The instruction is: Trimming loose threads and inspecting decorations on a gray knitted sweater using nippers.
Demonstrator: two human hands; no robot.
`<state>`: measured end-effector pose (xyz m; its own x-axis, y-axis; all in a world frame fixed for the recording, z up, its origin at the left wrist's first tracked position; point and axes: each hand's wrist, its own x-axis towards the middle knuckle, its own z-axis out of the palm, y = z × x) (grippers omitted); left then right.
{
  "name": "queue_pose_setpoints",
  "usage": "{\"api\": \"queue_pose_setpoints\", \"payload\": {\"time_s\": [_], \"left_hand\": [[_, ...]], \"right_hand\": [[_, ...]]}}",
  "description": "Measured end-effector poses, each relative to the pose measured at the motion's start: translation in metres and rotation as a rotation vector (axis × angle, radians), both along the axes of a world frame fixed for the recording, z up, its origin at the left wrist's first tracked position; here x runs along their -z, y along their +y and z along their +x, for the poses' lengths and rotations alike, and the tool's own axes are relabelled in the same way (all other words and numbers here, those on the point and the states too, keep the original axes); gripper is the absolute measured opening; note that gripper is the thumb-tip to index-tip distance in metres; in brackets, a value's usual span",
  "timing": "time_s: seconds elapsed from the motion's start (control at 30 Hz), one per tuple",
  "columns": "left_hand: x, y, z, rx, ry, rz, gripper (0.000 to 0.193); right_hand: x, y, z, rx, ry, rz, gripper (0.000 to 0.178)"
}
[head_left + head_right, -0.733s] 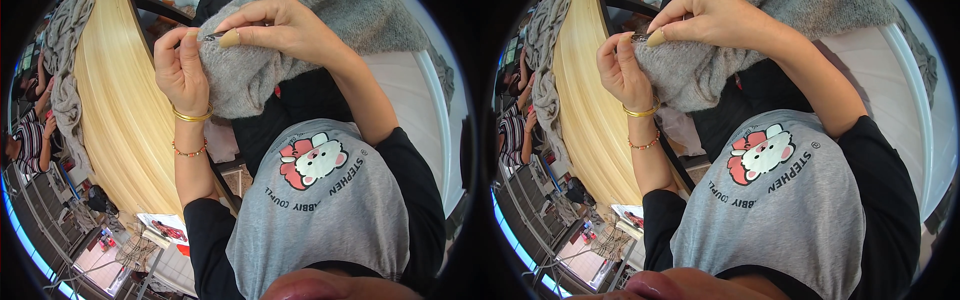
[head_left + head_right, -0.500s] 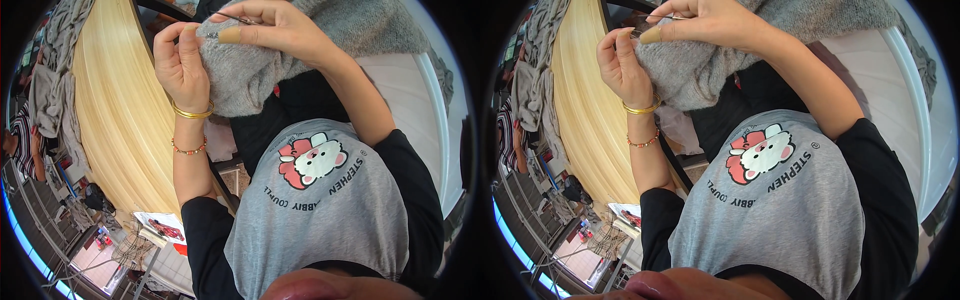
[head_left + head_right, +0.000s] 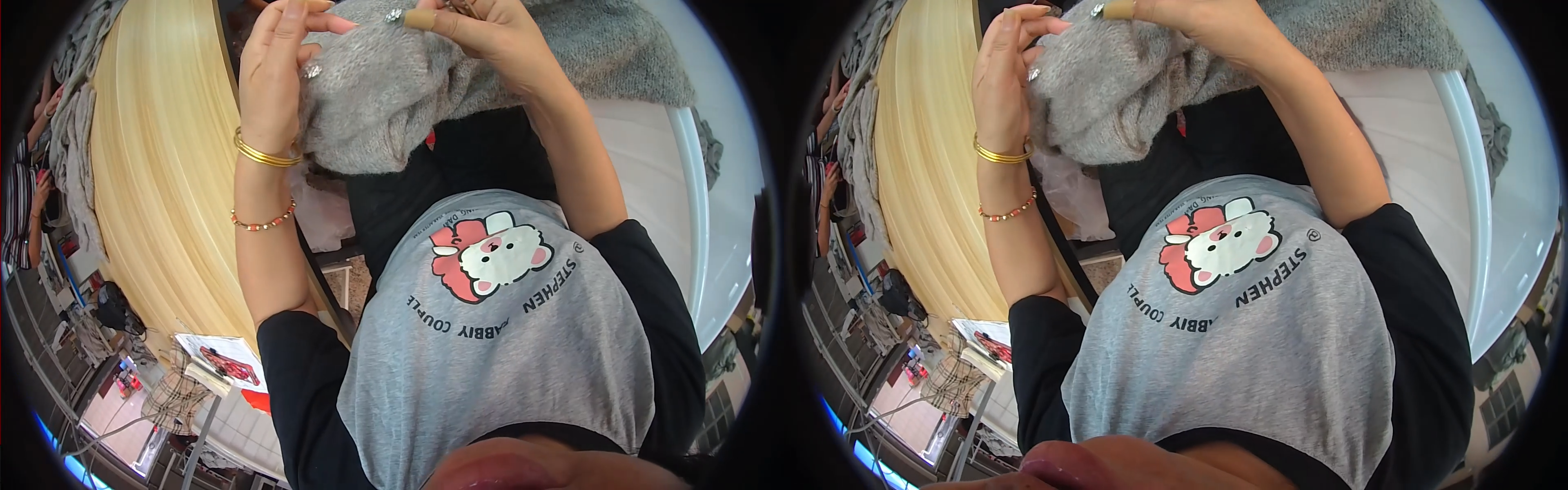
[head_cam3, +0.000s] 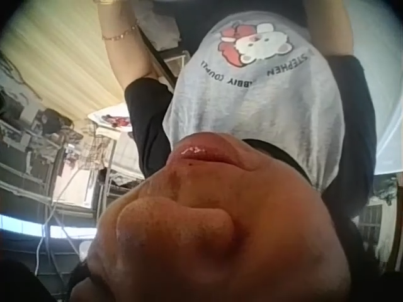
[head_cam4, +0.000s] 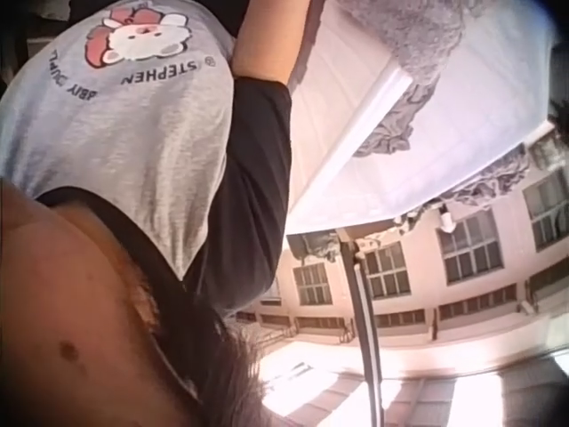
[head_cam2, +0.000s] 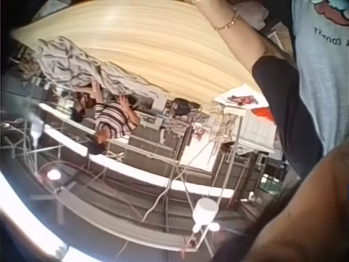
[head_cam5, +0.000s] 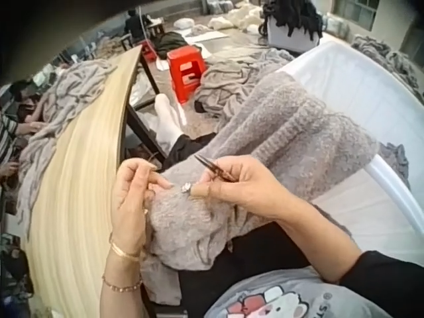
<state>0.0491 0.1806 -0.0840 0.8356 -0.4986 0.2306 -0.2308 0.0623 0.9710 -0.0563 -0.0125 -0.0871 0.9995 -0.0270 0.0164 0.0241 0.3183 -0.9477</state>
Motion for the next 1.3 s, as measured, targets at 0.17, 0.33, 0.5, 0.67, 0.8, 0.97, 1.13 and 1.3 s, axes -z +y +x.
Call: {"api": "queue_pose_setpoints", "payload": {"time_s": [0.17, 0.33, 0.5, 0.67, 0.8, 0.97, 1.13, 1.3], "left_hand": [[-0.006, 0.011, 0.018, 0.317, 0.191, 0.073, 0.028], [-0.01, 0.012, 0.009, 0.333, 0.164, 0.162, 0.029], [-0.013, 0.0, -0.004, 0.367, 0.091, 0.081, 0.023], [-0.006, 0.003, -0.003, 0.406, -0.052, 0.167, 0.018], [-0.004, 0.003, -0.002, 0.33, -0.019, 0.099, 0.017], [0.001, 0.009, 0.01, 0.311, 0.132, 0.01, 0.02], [0.002, 0.014, 0.016, 0.313, 0.17, 0.15, 0.021], [-0.012, 0.024, 0.016, 0.414, 0.293, 0.182, 0.022]], "right_hand": [[-0.005, -0.023, -0.007, 0.2, 0.113, -0.208, 0.011], [0.021, -0.017, -0.012, 0.223, -0.052, -0.306, 0.014], [0.022, -0.014, -0.013, 0.207, -0.119, -0.349, 0.013], [0.018, -0.012, -0.014, 0.157, -0.106, -0.345, 0.011], [0.02, -0.01, -0.013, 0.16, -0.107, -0.345, 0.01], [0.019, -0.008, -0.012, 0.141, -0.011, -0.173, 0.01], [0.016, -0.015, -0.01, 0.21, 0.051, -0.084, 0.011], [0.014, -0.016, -0.011, 0.251, 0.086, 0.0, 0.011]]}}
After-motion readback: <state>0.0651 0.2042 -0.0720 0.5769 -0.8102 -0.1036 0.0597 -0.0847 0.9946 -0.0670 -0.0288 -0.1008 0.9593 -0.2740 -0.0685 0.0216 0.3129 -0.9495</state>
